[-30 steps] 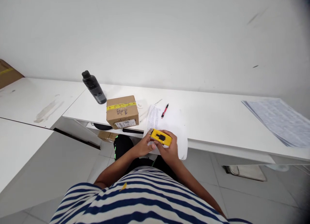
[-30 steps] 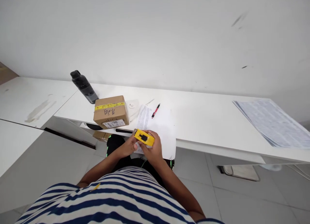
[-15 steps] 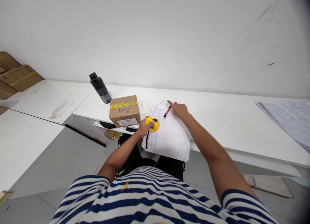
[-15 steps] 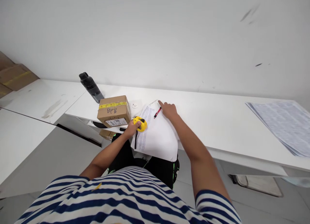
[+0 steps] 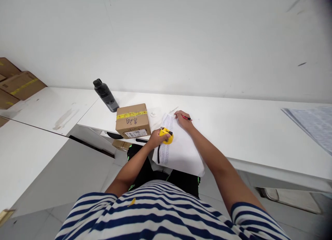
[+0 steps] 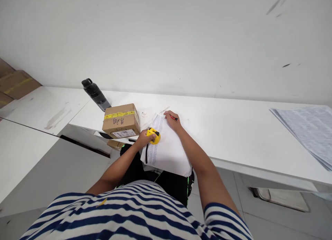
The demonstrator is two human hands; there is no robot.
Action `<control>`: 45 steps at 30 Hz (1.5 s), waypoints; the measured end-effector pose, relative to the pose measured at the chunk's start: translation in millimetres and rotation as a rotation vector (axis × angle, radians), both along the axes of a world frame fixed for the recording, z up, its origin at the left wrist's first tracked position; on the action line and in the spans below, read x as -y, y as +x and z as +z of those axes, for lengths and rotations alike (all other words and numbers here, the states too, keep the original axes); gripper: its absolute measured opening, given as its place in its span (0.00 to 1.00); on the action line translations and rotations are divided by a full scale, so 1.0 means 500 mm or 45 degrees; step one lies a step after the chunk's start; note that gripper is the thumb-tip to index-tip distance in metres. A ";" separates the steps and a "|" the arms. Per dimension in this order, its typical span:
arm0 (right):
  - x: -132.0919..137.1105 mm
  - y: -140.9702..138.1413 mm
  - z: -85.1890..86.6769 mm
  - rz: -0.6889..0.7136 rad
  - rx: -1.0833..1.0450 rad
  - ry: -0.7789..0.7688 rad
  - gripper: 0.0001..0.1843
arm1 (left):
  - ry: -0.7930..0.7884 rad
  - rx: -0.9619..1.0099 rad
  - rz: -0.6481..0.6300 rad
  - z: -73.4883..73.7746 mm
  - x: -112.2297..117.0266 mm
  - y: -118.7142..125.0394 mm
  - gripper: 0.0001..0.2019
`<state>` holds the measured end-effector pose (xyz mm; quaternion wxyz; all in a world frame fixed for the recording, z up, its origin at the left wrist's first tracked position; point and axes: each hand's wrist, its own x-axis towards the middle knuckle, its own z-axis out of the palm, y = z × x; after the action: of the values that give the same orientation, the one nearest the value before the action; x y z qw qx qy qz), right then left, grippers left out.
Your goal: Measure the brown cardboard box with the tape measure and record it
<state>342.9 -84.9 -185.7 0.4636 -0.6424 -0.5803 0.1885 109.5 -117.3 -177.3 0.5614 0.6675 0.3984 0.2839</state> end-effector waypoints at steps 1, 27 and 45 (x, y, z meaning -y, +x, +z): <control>-0.002 -0.002 -0.005 -0.005 -0.074 -0.011 0.26 | -0.017 0.001 0.003 0.001 0.000 0.000 0.23; 0.013 -0.011 0.001 -0.074 -0.259 -0.102 0.23 | 0.053 -0.182 -0.066 0.004 -0.006 -0.003 0.22; 0.016 -0.009 -0.005 -0.105 -0.252 -0.089 0.24 | 0.094 -0.120 -0.079 0.002 -0.006 -0.005 0.21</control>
<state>338.5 -92.9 -188.3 0.5034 -0.6597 -0.4980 0.2519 106.9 -114.3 -176.5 0.5256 0.7124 0.3928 0.2489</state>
